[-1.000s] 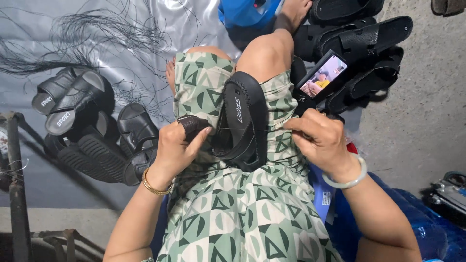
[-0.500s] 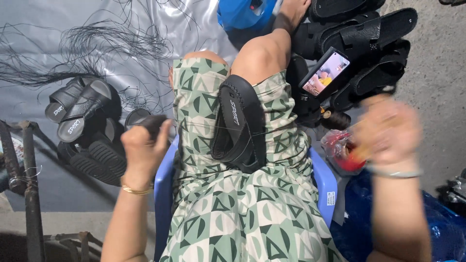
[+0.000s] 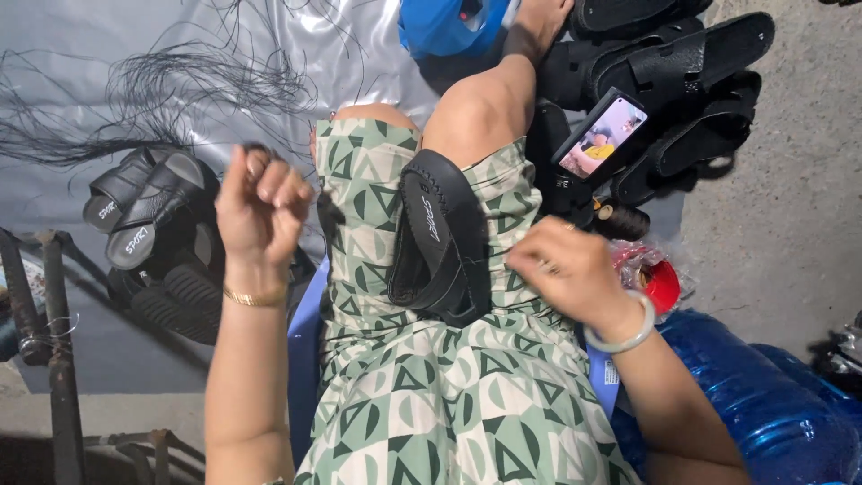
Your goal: Hand-sewing a black sandal strap using a needle and thread to repair it.
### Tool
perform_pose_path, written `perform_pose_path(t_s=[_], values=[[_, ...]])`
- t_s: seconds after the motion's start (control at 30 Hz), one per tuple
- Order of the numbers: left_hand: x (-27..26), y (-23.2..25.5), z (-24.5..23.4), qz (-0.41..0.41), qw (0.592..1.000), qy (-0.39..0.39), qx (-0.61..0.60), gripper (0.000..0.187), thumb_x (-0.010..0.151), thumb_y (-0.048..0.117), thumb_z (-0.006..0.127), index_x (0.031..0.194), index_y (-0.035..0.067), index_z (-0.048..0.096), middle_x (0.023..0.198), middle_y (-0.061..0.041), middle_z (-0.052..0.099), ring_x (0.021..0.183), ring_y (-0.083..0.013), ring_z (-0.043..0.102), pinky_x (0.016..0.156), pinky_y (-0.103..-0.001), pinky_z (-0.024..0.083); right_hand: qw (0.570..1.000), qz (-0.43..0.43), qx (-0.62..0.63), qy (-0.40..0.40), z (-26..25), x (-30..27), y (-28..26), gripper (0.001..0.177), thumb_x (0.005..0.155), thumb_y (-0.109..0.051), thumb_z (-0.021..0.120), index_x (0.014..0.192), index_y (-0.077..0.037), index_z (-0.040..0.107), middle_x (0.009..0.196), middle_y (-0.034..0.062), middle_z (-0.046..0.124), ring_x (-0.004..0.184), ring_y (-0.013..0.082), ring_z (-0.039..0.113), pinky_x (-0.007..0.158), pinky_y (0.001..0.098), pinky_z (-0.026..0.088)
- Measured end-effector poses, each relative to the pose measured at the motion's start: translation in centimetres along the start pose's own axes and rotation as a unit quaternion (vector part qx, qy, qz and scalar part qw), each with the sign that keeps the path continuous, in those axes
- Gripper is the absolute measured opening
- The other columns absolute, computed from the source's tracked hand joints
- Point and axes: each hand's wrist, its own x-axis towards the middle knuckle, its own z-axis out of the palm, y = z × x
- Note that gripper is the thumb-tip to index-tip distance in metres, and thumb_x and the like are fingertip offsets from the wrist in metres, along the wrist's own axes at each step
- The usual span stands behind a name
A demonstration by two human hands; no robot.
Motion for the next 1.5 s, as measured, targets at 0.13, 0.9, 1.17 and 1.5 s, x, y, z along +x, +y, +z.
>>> perform_pose_path(t_s=[0.13, 0.9, 1.17, 1.5], values=[[2.6, 1.2, 1.2, 0.069, 0.972, 0.135, 0.178, 0.028, 0.092, 0.027, 0.052, 0.068, 0.014, 0.06, 0.05, 0.007, 0.042, 0.043, -0.0041, 0.037, 0.043, -0.017, 0.036, 0.76, 0.149, 0.621, 0.121, -0.2, 0.5, 0.5, 0.015, 0.082, -0.001, 0.046, 0.069, -0.008, 0.045, 0.068, 0.0073, 0.045, 0.061, 0.0179, 0.049, 0.052, 0.0221, 0.042], [-5.6, -8.4, 5.9, -0.119, 0.712, -0.071, 0.689, 0.038, 0.079, 0.032, 0.061, 0.108, 0.007, 0.06, 0.102, -0.006, 0.067, 0.092, -0.0168, 0.064, 0.079, -0.029, 0.049, 0.938, 0.038, -0.315, -0.137, -2.3, 0.3, -5.2, 0.046, 0.087, -0.025, 0.059, 0.13, -0.037, 0.047, 0.062, -0.0019, 0.037, 0.04, 0.0187, 0.045, 0.031, 0.0331, 0.034], [-6.1, -10.0, 4.7, -0.062, 0.718, -0.036, 0.692, 0.023, 0.084, 0.023, 0.058, 0.07, 0.006, 0.052, 0.058, 0.0, 0.051, 0.053, -0.0119, 0.046, 0.05, -0.027, 0.039, 0.9, 0.04, -0.411, -0.138, -1.8, 0.1, -6.6, 0.066, 0.078, -0.011, 0.064, 0.135, -0.035, 0.043, 0.062, -0.0018, 0.035, 0.035, 0.0097, 0.029, 0.028, 0.0259, 0.027], [-6.7, -12.6, 4.4, 0.16, 0.688, -0.048, 0.706, 0.036, 0.078, 0.008, 0.062, 0.045, 0.002, 0.048, 0.036, -0.012, 0.044, 0.03, -0.0264, 0.043, 0.029, -0.026, 0.03, 0.882, 0.004, -0.456, -0.118, 1.2, 0.7, -5.1, 0.041, 0.079, -0.025, 0.046, 0.119, -0.036, 0.049, 0.064, -0.0061, 0.036, 0.039, 0.0135, 0.049, 0.037, 0.0314, 0.047]])
